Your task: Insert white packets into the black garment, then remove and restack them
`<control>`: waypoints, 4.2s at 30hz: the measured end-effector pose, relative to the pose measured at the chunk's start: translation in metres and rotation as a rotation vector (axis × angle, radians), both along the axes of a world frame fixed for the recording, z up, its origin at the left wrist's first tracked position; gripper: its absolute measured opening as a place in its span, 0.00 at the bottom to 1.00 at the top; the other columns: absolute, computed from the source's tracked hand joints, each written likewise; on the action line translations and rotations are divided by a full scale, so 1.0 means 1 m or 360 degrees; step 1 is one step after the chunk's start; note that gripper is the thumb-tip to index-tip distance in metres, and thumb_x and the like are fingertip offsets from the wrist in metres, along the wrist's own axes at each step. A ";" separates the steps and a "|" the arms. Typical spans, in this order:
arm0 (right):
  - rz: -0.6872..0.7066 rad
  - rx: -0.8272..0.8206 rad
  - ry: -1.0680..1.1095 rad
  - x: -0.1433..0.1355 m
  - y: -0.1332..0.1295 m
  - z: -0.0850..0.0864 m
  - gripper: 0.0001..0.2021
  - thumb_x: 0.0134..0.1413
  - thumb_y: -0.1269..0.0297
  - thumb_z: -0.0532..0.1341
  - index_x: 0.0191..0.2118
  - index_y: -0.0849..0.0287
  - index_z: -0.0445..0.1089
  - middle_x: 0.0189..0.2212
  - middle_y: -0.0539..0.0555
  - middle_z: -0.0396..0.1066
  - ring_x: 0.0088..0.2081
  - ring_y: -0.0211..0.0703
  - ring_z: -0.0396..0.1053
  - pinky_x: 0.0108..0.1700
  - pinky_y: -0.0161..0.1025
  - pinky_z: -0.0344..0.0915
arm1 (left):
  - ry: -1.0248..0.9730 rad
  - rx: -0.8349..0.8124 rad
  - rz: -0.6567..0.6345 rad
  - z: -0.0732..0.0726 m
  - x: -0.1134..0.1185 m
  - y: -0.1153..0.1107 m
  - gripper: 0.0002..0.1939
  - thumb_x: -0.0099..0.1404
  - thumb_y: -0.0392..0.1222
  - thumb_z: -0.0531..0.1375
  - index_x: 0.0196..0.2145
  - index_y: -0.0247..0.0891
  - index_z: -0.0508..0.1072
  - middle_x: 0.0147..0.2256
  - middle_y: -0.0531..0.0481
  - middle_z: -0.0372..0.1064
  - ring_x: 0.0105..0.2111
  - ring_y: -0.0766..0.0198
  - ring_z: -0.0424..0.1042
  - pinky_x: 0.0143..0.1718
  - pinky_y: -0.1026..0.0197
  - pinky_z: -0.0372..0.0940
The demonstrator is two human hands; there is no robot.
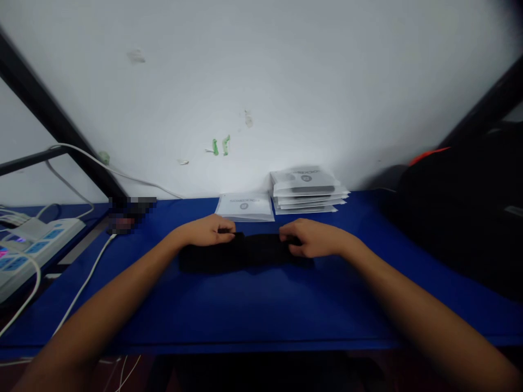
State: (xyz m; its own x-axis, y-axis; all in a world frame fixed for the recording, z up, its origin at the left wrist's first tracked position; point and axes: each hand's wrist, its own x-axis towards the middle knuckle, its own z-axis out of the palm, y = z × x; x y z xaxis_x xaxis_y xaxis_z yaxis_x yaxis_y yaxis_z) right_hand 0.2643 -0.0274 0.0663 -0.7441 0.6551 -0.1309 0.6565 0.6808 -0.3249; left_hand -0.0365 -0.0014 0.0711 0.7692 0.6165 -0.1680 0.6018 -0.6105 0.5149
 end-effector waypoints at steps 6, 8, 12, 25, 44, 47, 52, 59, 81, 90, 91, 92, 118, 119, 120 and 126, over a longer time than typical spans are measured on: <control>-0.0404 0.0509 0.0179 0.002 0.008 -0.004 0.08 0.57 0.66 0.55 0.42 0.58 0.66 0.36 0.57 0.71 0.36 0.47 0.68 0.36 0.40 0.60 | 0.0306 0.0719 0.0641 -0.006 -0.004 0.011 0.11 0.66 0.44 0.50 0.32 0.37 0.68 0.31 0.47 0.69 0.32 0.60 0.66 0.35 0.58 0.57; -0.0555 0.0827 0.0174 0.003 0.012 -0.008 0.10 0.59 0.65 0.53 0.45 0.60 0.65 0.42 0.62 0.69 0.43 0.53 0.67 0.41 0.43 0.61 | 0.0516 0.1030 0.0719 -0.006 -0.004 0.011 0.13 0.68 0.45 0.50 0.36 0.35 0.69 0.36 0.41 0.71 0.37 0.54 0.68 0.40 0.54 0.57; -0.0440 0.0961 0.0206 0.000 0.011 -0.012 0.11 0.61 0.65 0.52 0.46 0.62 0.66 0.44 0.64 0.68 0.47 0.55 0.66 0.45 0.44 0.61 | 0.0474 0.1038 0.0596 -0.001 0.001 0.003 0.12 0.68 0.46 0.51 0.38 0.36 0.69 0.38 0.41 0.70 0.39 0.53 0.68 0.41 0.55 0.58; 0.0018 -0.0098 -0.0029 -0.003 0.005 -0.011 0.05 0.53 0.65 0.64 0.34 0.58 0.69 0.37 0.54 0.66 0.41 0.46 0.65 0.39 0.39 0.60 | 0.0428 0.0063 0.0068 -0.001 0.007 -0.012 0.18 0.55 0.53 0.66 0.38 0.39 0.71 0.39 0.48 0.67 0.39 0.58 0.66 0.37 0.60 0.59; -0.0527 0.0587 0.0937 0.034 0.030 -0.002 0.11 0.58 0.57 0.57 0.41 0.58 0.67 0.41 0.60 0.72 0.45 0.52 0.69 0.47 0.50 0.66 | -0.0052 -0.0046 -0.0176 0.004 0.035 -0.050 0.22 0.61 0.53 0.64 0.49 0.41 0.70 0.52 0.43 0.69 0.52 0.53 0.69 0.54 0.53 0.61; -0.0694 0.1159 0.0520 0.052 0.049 -0.016 0.18 0.56 0.65 0.55 0.53 0.60 0.64 0.54 0.65 0.66 0.58 0.59 0.60 0.57 0.56 0.58 | 0.0138 0.0323 -0.0112 -0.019 0.035 -0.039 0.39 0.58 0.60 0.65 0.62 0.41 0.60 0.66 0.37 0.50 0.65 0.44 0.51 0.63 0.44 0.46; -0.0818 0.1338 0.0195 0.069 0.067 -0.031 0.27 0.54 0.73 0.53 0.60 0.65 0.59 0.59 0.66 0.62 0.60 0.59 0.58 0.58 0.53 0.55 | 0.0274 0.0290 -0.0148 -0.036 0.044 -0.049 0.50 0.58 0.69 0.60 0.68 0.43 0.47 0.69 0.38 0.35 0.69 0.44 0.38 0.66 0.42 0.38; -0.0906 0.1390 0.0080 0.066 0.067 -0.029 0.22 0.57 0.72 0.51 0.57 0.64 0.64 0.53 0.66 0.68 0.53 0.61 0.62 0.53 0.53 0.57 | 0.0236 0.0376 -0.0214 -0.043 0.060 -0.073 0.55 0.57 0.73 0.56 0.69 0.39 0.41 0.70 0.38 0.30 0.69 0.40 0.31 0.65 0.36 0.32; 0.0365 0.0928 0.0113 -0.008 -0.019 -0.025 0.23 0.51 0.72 0.61 0.55 0.64 0.65 0.50 0.63 0.69 0.48 0.52 0.67 0.49 0.48 0.64 | -0.0133 0.1660 -0.0152 -0.024 0.043 -0.082 0.08 0.69 0.38 0.55 0.43 0.34 0.71 0.41 0.43 0.72 0.40 0.57 0.71 0.40 0.56 0.65; 0.0050 0.1111 0.0077 0.015 -0.024 -0.023 0.06 0.61 0.68 0.57 0.41 0.61 0.69 0.34 0.58 0.70 0.34 0.46 0.67 0.38 0.43 0.66 | -0.0268 0.1580 0.0036 -0.034 0.031 -0.058 0.07 0.64 0.31 0.53 0.36 0.34 0.70 0.39 0.43 0.72 0.41 0.58 0.71 0.40 0.56 0.66; 0.0022 0.1182 0.0108 0.014 -0.025 -0.022 0.07 0.64 0.66 0.55 0.37 0.60 0.68 0.32 0.57 0.69 0.32 0.45 0.66 0.35 0.43 0.65 | -0.0311 0.1607 0.0083 -0.033 0.031 -0.058 0.07 0.64 0.30 0.53 0.36 0.34 0.70 0.39 0.43 0.72 0.41 0.58 0.71 0.40 0.56 0.66; -0.0002 0.1235 0.0157 0.012 -0.027 -0.022 0.10 0.66 0.65 0.53 0.35 0.60 0.67 0.29 0.56 0.68 0.31 0.45 0.66 0.33 0.42 0.64 | -0.0361 0.1630 0.0131 -0.032 0.031 -0.059 0.07 0.64 0.30 0.53 0.36 0.34 0.70 0.38 0.43 0.72 0.40 0.58 0.71 0.40 0.56 0.66; 0.0255 0.0964 0.1144 -0.022 -0.051 -0.028 0.15 0.57 0.82 0.51 0.44 0.55 0.62 0.36 0.54 0.68 0.38 0.43 0.65 0.37 0.40 0.67 | -0.0436 0.1919 -0.0111 -0.020 0.037 -0.066 0.08 0.71 0.37 0.55 0.33 0.37 0.70 0.33 0.50 0.73 0.33 0.62 0.67 0.36 0.58 0.61; 0.0194 0.0982 0.1185 -0.019 -0.049 -0.027 0.14 0.58 0.81 0.51 0.43 0.54 0.62 0.36 0.53 0.69 0.38 0.43 0.66 0.38 0.40 0.67 | -0.0426 0.1928 -0.0079 -0.017 0.033 -0.063 0.08 0.71 0.37 0.55 0.33 0.37 0.70 0.33 0.50 0.73 0.33 0.62 0.67 0.36 0.58 0.61; 0.0114 0.1008 0.1225 -0.015 -0.048 -0.025 0.13 0.59 0.80 0.52 0.42 0.53 0.63 0.36 0.53 0.70 0.37 0.43 0.67 0.38 0.41 0.67 | -0.0419 0.1937 -0.0049 -0.014 0.029 -0.060 0.09 0.71 0.37 0.54 0.32 0.37 0.70 0.33 0.49 0.73 0.33 0.62 0.67 0.35 0.58 0.61; -0.0439 0.1050 0.1476 0.011 -0.032 -0.021 0.05 0.61 0.70 0.56 0.35 0.52 0.62 0.34 0.53 0.69 0.37 0.46 0.70 0.40 0.46 0.69 | -0.0395 0.1808 0.0058 -0.003 -0.006 -0.034 0.09 0.71 0.37 0.54 0.34 0.36 0.71 0.33 0.47 0.72 0.31 0.62 0.67 0.33 0.58 0.61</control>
State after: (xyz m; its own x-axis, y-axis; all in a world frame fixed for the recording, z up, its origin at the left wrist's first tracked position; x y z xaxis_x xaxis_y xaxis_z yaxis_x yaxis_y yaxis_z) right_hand 0.2748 -0.0593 0.0456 -0.1979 0.5476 0.8130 0.5053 0.7677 -0.3941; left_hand -0.0424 -0.0359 0.0678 0.6823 0.3378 0.6483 0.5877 -0.7809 -0.2117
